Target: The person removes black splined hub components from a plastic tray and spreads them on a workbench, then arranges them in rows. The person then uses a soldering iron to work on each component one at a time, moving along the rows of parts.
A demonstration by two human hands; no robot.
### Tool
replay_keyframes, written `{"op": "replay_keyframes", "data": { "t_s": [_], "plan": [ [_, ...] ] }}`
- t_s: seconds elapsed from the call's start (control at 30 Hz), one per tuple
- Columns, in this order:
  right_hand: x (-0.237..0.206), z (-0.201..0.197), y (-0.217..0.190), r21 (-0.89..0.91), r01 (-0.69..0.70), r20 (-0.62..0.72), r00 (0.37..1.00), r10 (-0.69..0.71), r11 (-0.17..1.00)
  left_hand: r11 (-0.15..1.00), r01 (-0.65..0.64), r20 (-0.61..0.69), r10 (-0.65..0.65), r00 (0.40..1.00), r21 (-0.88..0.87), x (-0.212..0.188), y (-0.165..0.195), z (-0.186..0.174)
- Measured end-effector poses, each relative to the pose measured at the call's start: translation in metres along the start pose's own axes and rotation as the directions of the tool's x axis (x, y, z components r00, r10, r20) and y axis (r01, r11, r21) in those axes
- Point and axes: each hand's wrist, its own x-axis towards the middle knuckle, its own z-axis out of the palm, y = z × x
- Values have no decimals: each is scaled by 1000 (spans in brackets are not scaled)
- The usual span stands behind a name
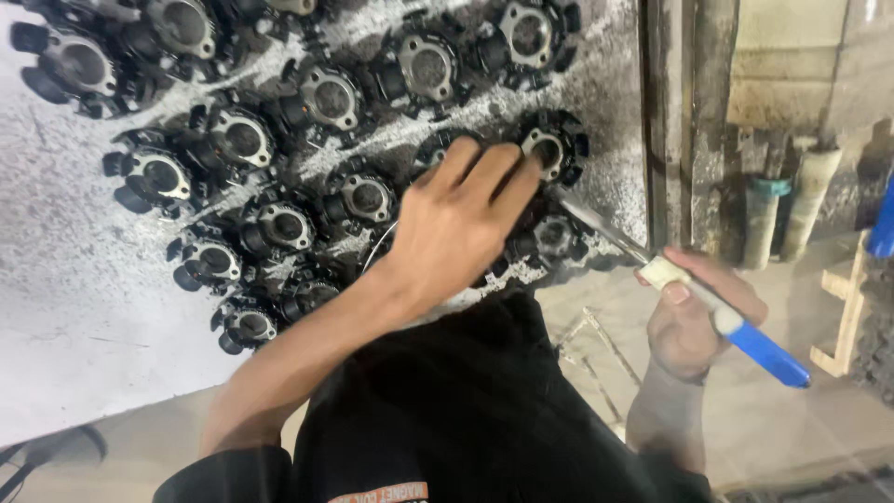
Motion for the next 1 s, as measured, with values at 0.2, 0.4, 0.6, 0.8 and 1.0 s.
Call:
{"op": "replay_keyframes", "data": {
  "t_s": [0.2,0.4,0.6,0.8,1.0],
  "plan": [
    [21,15,-11,-4,-36,48,998,36,999,995,97,-1,-97,995,-26,-27,-18,38],
    [40,23,-33,-187,-87,138,984,114,978,997,50,40,-48,998,-51,-31,-19,41],
    [55,31,-65,-398,39,304,948,92,916,998,51,32,-50,998,-44,-28,-20,36],
    [68,51,-84,-449,48,313,944,106,892,998,33,33,-32,999,-51,-31,-20,42],
    [83,57,-104,-500,172,473,875,102,849,999,24,75,-21,997,-40,-34,-18,62]
  ]
}}
